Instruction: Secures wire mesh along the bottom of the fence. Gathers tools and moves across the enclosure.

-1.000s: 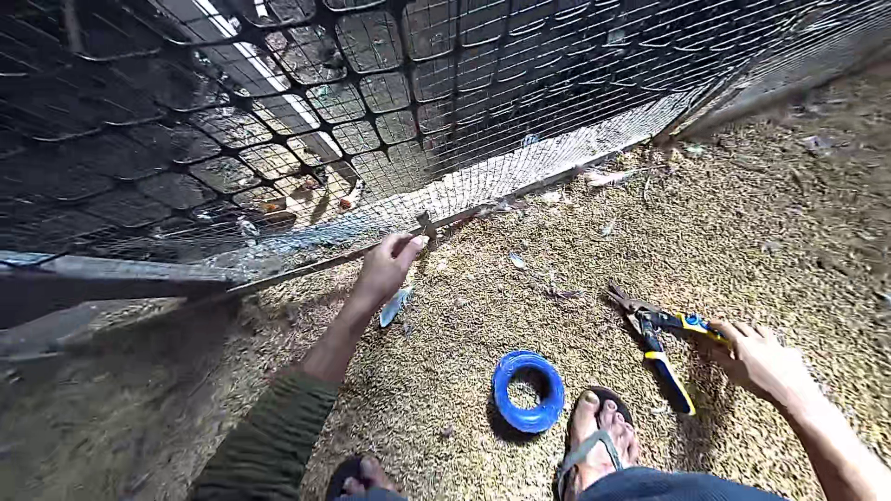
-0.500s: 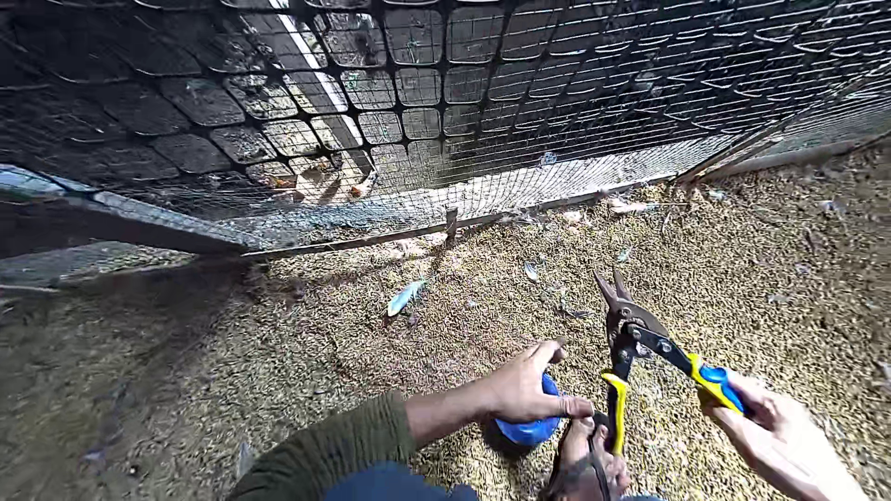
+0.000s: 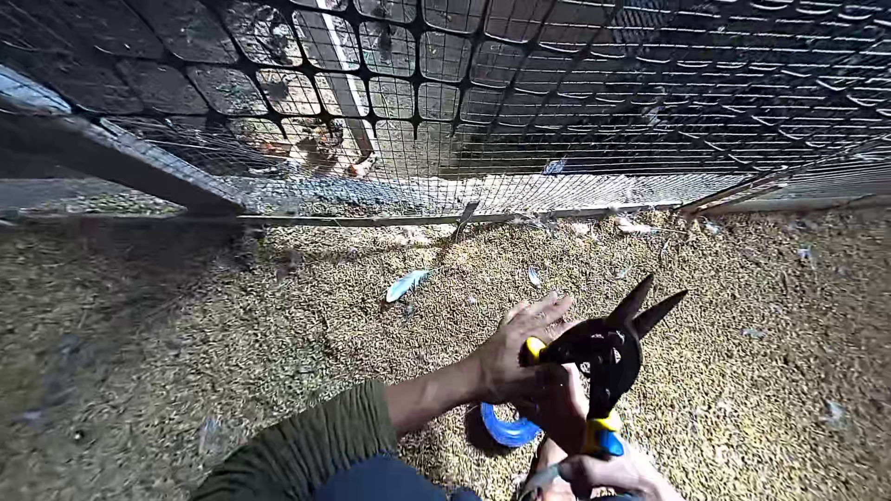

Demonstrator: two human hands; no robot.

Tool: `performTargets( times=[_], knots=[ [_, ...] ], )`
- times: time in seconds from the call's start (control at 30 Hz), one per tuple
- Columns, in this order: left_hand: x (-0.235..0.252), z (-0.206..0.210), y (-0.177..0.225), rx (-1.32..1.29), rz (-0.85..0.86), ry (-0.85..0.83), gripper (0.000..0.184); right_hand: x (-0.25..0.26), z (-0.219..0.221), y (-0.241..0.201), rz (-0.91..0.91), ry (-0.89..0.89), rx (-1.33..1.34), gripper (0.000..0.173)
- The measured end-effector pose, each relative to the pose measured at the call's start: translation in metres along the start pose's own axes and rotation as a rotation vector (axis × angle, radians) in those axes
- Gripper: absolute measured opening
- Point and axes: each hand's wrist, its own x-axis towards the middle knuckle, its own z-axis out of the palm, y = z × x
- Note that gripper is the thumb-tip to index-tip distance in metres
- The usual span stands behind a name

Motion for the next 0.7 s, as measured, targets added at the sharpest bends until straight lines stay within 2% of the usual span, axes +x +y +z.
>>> performTargets(
  times=[0.03,0.07,0.13,0.17,0.23,0.3,0.33,0.37,0.4,0.43,0.5,0.57,0.7],
  knots=[
    [0.002,0.004,-0.004,0.081,-0.020,0.060,0.099,0.004,0.005,-0.001,-0.031,-0.005,-0.122,0.077],
    [0.003,0.006,-0.009,0.145,-0.042,0.109,0.105,0.009,0.010,0.004,-0.064,0.049,-0.209,0.074],
    [0.006,0.007,-0.014,0.237,-0.080,0.122,0.108,0.022,0.015,0.017,-0.195,0.082,-0.226,0.080],
    [0.009,0.007,-0.012,0.267,-0.094,0.105,0.107,0.029,0.017,0.020,-0.267,0.115,-0.213,0.077],
    [0.015,0.006,-0.009,0.323,-0.108,0.090,0.102,0.041,0.022,0.012,-0.360,0.233,-0.133,0.055],
    [0.018,0.002,-0.004,0.340,-0.126,0.110,0.094,0.054,0.009,0.021,-0.477,0.190,-0.024,0.059],
    [0.017,0.000,-0.005,0.322,-0.141,0.182,0.088,0.063,0.000,0.023,-0.536,0.154,0.048,0.069],
    [0.016,-0.005,-0.007,0.304,-0.153,0.324,0.078,0.070,-0.010,0.022,-0.570,0.139,0.069,0.083],
    [0.016,-0.013,-0.013,0.312,-0.183,0.488,0.063,0.074,-0.020,0.021,-0.565,0.186,0.074,0.088],
    [0.018,-0.026,-0.019,0.345,-0.242,0.622,0.052,0.076,-0.030,0.020,-0.530,0.231,0.069,0.086],
    [0.026,-0.055,-0.037,0.448,-0.346,0.791,0.058,0.074,-0.043,0.016,-0.375,0.303,0.034,0.084],
    [0.037,-0.076,-0.053,0.481,-0.435,0.790,0.066,0.074,-0.045,0.008,-0.142,0.380,-0.087,0.082],
    [0.054,-0.090,-0.065,0.421,-0.430,0.683,0.041,0.094,-0.051,0.003,0.153,0.326,-0.392,0.098]
  ],
)
